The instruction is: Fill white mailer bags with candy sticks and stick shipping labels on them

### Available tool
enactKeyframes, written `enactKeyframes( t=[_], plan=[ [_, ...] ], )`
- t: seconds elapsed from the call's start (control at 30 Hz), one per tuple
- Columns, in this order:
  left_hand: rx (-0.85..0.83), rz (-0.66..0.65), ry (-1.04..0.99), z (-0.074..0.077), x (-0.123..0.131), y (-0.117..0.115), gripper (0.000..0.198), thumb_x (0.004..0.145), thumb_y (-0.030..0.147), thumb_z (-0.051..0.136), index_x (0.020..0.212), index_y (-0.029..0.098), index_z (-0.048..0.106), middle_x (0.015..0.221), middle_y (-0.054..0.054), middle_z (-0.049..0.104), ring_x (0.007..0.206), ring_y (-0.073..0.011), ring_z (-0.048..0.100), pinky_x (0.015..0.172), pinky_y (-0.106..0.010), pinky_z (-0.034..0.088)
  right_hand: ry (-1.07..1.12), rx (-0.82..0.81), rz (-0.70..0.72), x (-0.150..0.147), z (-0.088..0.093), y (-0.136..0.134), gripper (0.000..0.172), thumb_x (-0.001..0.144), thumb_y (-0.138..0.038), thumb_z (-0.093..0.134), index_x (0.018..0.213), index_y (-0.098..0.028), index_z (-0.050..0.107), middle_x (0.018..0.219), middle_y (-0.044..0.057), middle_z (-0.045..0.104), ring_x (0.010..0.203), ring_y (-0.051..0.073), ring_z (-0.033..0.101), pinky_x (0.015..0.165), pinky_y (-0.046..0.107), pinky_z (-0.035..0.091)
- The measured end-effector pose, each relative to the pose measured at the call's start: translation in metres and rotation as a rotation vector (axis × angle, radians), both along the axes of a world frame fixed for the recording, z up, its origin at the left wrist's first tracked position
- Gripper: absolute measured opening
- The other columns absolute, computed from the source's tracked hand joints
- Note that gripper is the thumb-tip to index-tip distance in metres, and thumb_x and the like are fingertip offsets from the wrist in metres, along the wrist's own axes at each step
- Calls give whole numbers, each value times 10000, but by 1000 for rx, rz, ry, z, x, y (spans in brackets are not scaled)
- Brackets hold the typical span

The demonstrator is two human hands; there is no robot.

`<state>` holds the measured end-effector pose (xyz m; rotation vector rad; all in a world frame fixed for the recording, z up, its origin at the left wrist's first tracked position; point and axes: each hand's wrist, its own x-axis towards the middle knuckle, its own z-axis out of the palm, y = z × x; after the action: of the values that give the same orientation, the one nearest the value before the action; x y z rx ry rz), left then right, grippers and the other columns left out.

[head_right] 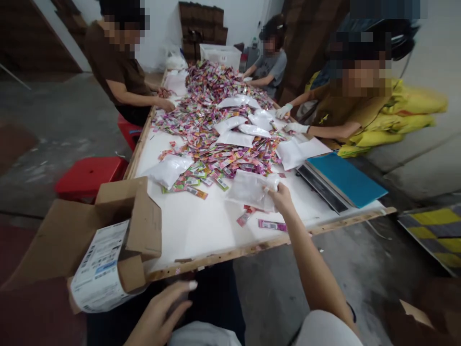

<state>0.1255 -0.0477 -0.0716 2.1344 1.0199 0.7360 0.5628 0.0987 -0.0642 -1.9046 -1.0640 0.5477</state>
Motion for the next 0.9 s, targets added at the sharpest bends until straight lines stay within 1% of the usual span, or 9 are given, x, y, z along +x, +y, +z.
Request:
enactKeyframes(
  t=[0.13,0.27,0.33,0.43,0.57,0.63,0.77,0.83,0.9],
  plan=[
    [387,210,50,-7,48,21,391,916,172,543,1307,184,546,1329,-151,643,1283,-241,569,1108,-424,441,115,-151,248,-68,2,-34,470,721,-560,638,1006,-186,619,880,72,707,767,248,664,648,337,532],
    [408,205,347,-35,61,39,373,914,334,577,1238,150,604,1446,-171,543,1354,-317,487,1125,-551,381,-409,-328,362,-114,13,-25,606,698,-432,741,1202,-143,569,1101,199,654,1013,365,630,848,472,509],
    [350,161,474,-48,61,45,443,905,397,585,1275,153,599,1499,-150,489,1369,-322,465,1084,-530,426,-568,-220,398,-137,24,7,664,765,-374,713,1341,-140,481,1249,233,580,1139,375,569,936,487,468],
    [294,156,548,-56,62,48,477,912,359,569,1354,180,556,1548,-108,431,1413,-294,407,1088,-497,419,-628,-56,650,-191,31,77,564,849,-225,624,1380,-152,448,1341,208,523,1246,322,487,1023,432,416],
    [259,224,550,-54,67,48,463,925,324,537,1367,188,547,1542,-100,440,1406,-302,413,1084,-512,406,-829,32,850,-274,13,159,534,862,-135,593,1376,-151,448,1487,208,375,1366,338,329,1108,503,281],
    [254,254,551,-52,68,48,452,932,303,520,1359,157,544,1531,-127,449,1388,-322,434,1072,-546,405,-896,70,939,-300,3,185,434,903,-160,541,1331,-144,477,1436,188,436,1325,320,372,1097,496,282],
    [260,291,500,-46,73,49,408,933,259,499,1312,120,561,1485,-175,498,1357,-351,466,1085,-623,359,-857,96,961,-298,10,212,328,952,-126,350,1224,-146,532,1218,142,578,1075,266,542,894,374,428],
    [282,233,425,-40,83,49,400,932,239,494,1309,130,568,1474,-158,517,1385,-336,436,1115,-581,354,-774,156,835,-270,30,215,308,926,-118,362,1171,-150,545,1167,128,591,1017,249,553,841,342,439],
    [292,62,349,-34,99,51,432,927,225,499,1353,168,545,1510,-110,486,1436,-301,369,1154,-523,335,-688,270,673,-229,56,206,283,887,-117,389,1115,-154,552,1116,112,595,1005,239,543,849,338,438]
  ],
)
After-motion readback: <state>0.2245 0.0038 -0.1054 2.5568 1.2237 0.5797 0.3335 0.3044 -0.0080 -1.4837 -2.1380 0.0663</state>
